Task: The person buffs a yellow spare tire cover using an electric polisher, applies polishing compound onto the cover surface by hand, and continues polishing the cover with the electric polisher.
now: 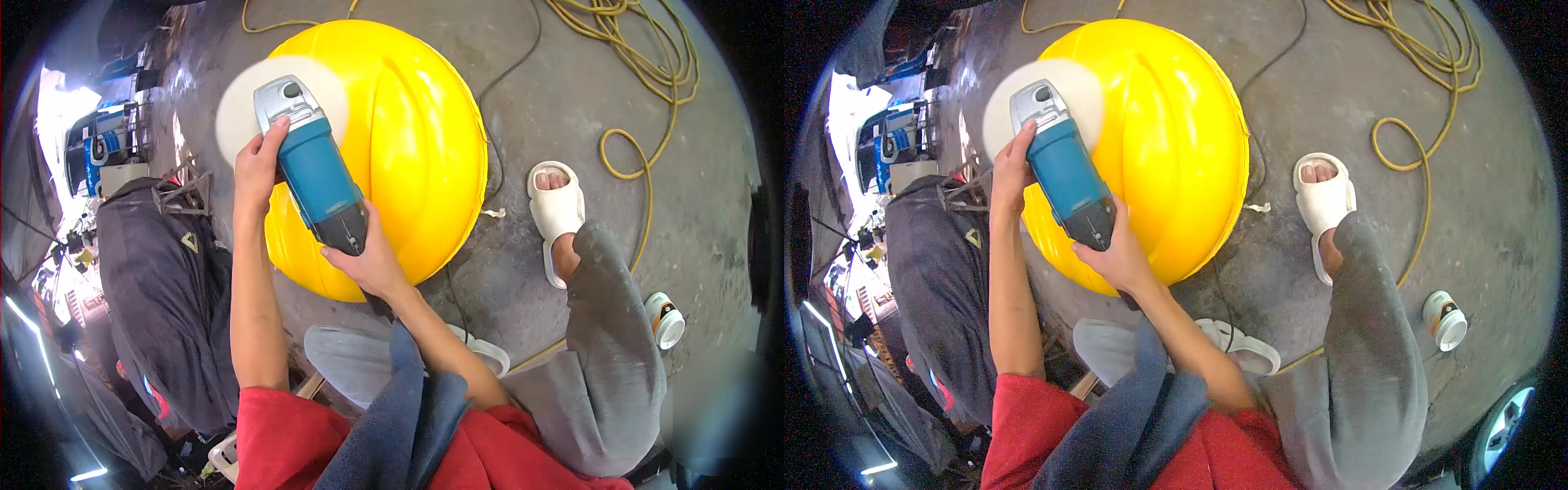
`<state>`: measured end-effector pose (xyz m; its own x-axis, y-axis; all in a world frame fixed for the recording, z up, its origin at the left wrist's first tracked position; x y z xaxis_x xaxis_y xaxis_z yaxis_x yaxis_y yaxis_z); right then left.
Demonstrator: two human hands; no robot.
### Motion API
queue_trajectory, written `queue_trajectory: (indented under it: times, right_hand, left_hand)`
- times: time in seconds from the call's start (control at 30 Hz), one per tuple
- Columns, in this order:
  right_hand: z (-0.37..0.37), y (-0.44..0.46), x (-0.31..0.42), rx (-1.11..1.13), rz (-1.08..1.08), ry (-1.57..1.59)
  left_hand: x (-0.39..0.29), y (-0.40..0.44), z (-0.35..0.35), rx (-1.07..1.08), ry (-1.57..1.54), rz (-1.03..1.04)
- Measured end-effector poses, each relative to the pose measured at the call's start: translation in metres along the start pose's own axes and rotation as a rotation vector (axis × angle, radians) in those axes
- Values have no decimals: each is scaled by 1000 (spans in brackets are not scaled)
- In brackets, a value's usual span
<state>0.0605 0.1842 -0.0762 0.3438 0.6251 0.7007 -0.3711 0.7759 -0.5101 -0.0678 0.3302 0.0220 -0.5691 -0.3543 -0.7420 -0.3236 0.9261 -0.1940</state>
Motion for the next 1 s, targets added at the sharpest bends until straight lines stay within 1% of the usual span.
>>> queue_trajectory:
  times: [0.07,0.13,0.17,0.23,0.27,0.37,0.47,0.53,0.57,0.63,0.67,0.73,0.8,0.87,0.9,1.0]
  right_hand:
    - [3,2,1,11,18,-16]
    - [7,0,2,-140,-140,-40]
    - [9,1,2,-133,-136,-46]
    - [14,5,-1,-96,-23,94]
    - [12,10,3,-98,-20,93]
    - [10,21,13,8,-2,84]
    - [14,16,6,2,-40,100]
    - [16,-4,-9,-68,-2,112]
    - [16,-13,-15,-87,11,111]
    - [3,-34,-20,-154,-113,-92]
    - [1,-46,-23,-147,-108,-106]
    - [-1,-71,-30,-87,7,-111]
    - [1,-89,-51,-76,12,-165]
    - [0,-107,-71,-2,197,-149]
    - [-1,-115,-77,9,109,-193]
    - [-10,-143,-94,44,70,-268]
  left_hand:
    - [-5,5,1,2,42,15]
    - [-14,10,7,132,108,37]
    - [-19,11,11,146,90,51]
    - [-15,20,7,123,92,27]
    - [-16,23,6,106,94,13]
    - [-21,26,2,81,72,-13]
    - [-18,21,4,87,63,0]
    - [-12,13,8,180,117,62]
    - [-5,4,9,198,102,68]
    - [7,-22,4,168,88,72]
    - [13,-38,2,149,80,85]
    - [24,-73,-5,98,35,77]
    - [33,-105,-13,69,81,67]
    - [54,-135,-22,23,37,58]
    - [62,-151,-26,-12,8,41]
    - [86,-199,-32,-97,-59,-10]
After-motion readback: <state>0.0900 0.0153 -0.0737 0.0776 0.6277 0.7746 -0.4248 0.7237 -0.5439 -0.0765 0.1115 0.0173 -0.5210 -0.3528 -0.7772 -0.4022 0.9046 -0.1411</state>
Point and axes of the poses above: each hand's wrist, its own y-axis towards the middle knuckle, its own z-axis out of the palm, x = y × z, the point moved 1 cm from there along y, towards the middle knuckle, and after that the axes turned 11 degrees about z, right-handed, at the moved point
